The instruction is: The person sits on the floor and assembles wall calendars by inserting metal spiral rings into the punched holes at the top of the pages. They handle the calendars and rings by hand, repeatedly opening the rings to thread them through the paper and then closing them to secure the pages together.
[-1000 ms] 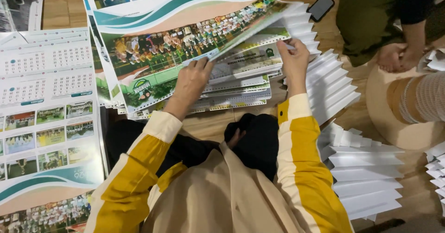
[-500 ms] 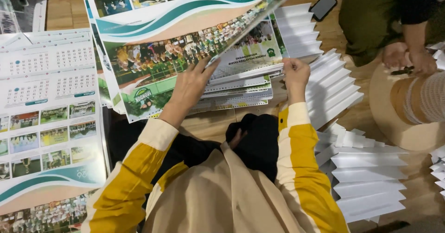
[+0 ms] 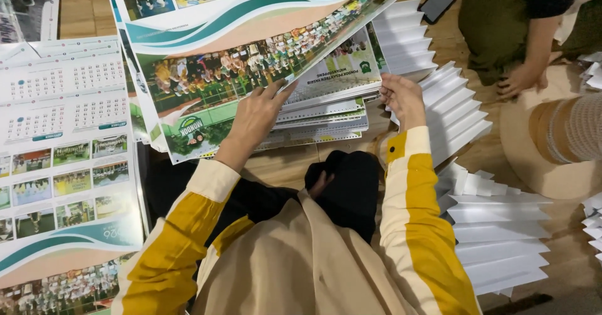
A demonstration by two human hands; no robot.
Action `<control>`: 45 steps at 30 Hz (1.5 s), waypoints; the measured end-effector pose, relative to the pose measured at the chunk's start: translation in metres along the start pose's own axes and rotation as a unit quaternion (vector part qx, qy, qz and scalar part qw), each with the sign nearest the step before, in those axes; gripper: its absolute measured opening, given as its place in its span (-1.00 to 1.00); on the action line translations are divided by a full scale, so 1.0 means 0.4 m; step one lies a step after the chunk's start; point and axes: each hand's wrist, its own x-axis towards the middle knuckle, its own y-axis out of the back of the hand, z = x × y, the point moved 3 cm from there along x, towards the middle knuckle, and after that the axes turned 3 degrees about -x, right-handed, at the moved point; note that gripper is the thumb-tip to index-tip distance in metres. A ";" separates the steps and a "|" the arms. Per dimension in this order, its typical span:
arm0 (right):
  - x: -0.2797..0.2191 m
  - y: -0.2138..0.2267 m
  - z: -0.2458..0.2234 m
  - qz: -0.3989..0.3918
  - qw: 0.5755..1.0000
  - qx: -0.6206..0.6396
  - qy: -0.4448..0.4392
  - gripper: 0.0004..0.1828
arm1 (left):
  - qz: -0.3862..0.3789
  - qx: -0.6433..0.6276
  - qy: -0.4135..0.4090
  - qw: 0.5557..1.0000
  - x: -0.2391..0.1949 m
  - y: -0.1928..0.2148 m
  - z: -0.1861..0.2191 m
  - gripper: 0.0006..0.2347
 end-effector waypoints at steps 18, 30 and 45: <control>-0.096 -0.146 -0.180 -0.037 0.922 -0.113 0.368 -0.83 | 0.121 0.168 0.001 0.978 0.052 -0.105 0.004 -0.94; -0.027 -0.014 0.024 0.027 0.996 -0.001 0.080 -0.75 | 0.103 0.067 -0.007 0.992 0.033 0.095 0.012 -0.52; -0.048 -0.026 -0.054 0.203 0.824 -0.485 0.212 -0.85 | 0.090 0.108 -0.058 0.988 0.012 -0.008 0.027 -0.72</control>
